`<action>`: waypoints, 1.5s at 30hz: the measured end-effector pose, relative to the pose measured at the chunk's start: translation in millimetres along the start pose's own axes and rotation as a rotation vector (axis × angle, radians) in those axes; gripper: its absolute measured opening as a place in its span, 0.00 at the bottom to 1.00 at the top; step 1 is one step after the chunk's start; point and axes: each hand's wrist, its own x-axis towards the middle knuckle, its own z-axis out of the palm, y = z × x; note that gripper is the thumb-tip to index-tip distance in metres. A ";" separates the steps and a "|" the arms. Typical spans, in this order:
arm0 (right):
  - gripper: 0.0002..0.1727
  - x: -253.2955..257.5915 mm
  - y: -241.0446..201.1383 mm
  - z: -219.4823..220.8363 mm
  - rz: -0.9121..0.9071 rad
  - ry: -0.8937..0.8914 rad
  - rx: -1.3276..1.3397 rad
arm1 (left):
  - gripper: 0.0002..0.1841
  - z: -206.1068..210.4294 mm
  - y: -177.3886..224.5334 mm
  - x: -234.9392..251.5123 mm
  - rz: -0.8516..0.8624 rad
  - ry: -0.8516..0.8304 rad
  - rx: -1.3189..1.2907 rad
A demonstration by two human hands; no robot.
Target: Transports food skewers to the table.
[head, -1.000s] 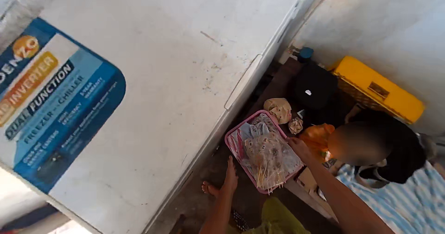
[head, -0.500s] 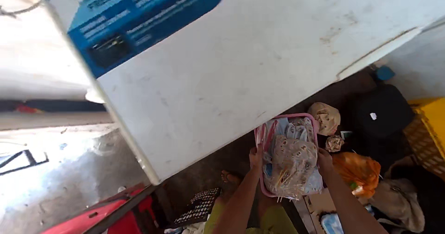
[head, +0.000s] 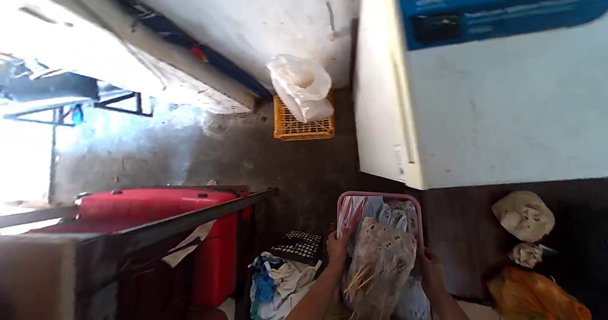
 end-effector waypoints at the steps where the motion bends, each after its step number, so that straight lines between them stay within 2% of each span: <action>1: 0.23 -6.9 -8.9 15.1 -0.038 -0.043 -0.002 | 0.38 -20.3 2.0 -1.0 -0.003 0.024 -0.056; 4: 0.25 -23.7 -65.6 59.0 -0.175 -0.140 -0.100 | 0.36 -71.3 9.3 -7.7 0.004 0.077 -0.297; 7: 0.24 -49.8 -139.6 103.6 -0.354 -0.256 -0.253 | 0.33 -112.3 37.9 -13.6 0.021 0.117 -0.520; 12: 0.24 -102.8 -253.8 186.9 -0.540 -0.369 -0.314 | 0.35 -186.7 129.2 -7.9 0.124 0.155 -0.787; 16: 0.24 -133.6 -338.9 263.5 -0.646 -0.477 -0.370 | 0.36 -252.6 213.6 21.3 0.214 0.266 -0.813; 20: 0.24 -158.3 -425.9 352.7 -0.727 -0.605 -0.437 | 0.39 -313.8 290.2 56.8 0.226 0.372 -0.875; 23: 0.23 -196.4 -474.9 422.0 -0.726 -0.724 -0.448 | 0.38 -368.3 327.7 75.1 0.245 0.517 -0.968; 26: 0.24 -235.3 -519.2 482.3 -0.739 -0.837 -0.507 | 0.36 -418.8 355.8 83.1 0.318 0.547 -1.177; 30: 0.21 -287.1 -550.1 574.9 -0.818 -0.975 -0.643 | 0.35 -499.0 382.9 78.1 0.331 0.622 -1.372; 34: 0.19 -347.2 -560.6 669.0 -0.789 -1.042 -0.693 | 0.34 -581.7 392.8 88.8 0.338 0.697 -1.440; 40: 0.20 -449.5 -562.7 812.0 -0.814 -1.051 -0.841 | 0.36 -720.0 384.9 149.5 0.194 0.752 -1.470; 43: 0.18 -494.2 -561.0 881.4 -0.760 -1.016 -0.873 | 0.37 -782.2 391.3 162.7 0.105 0.735 -1.584; 45: 0.16 -525.5 -558.2 925.5 -0.719 -1.022 -0.882 | 0.36 -822.4 390.3 170.9 0.118 0.733 -1.650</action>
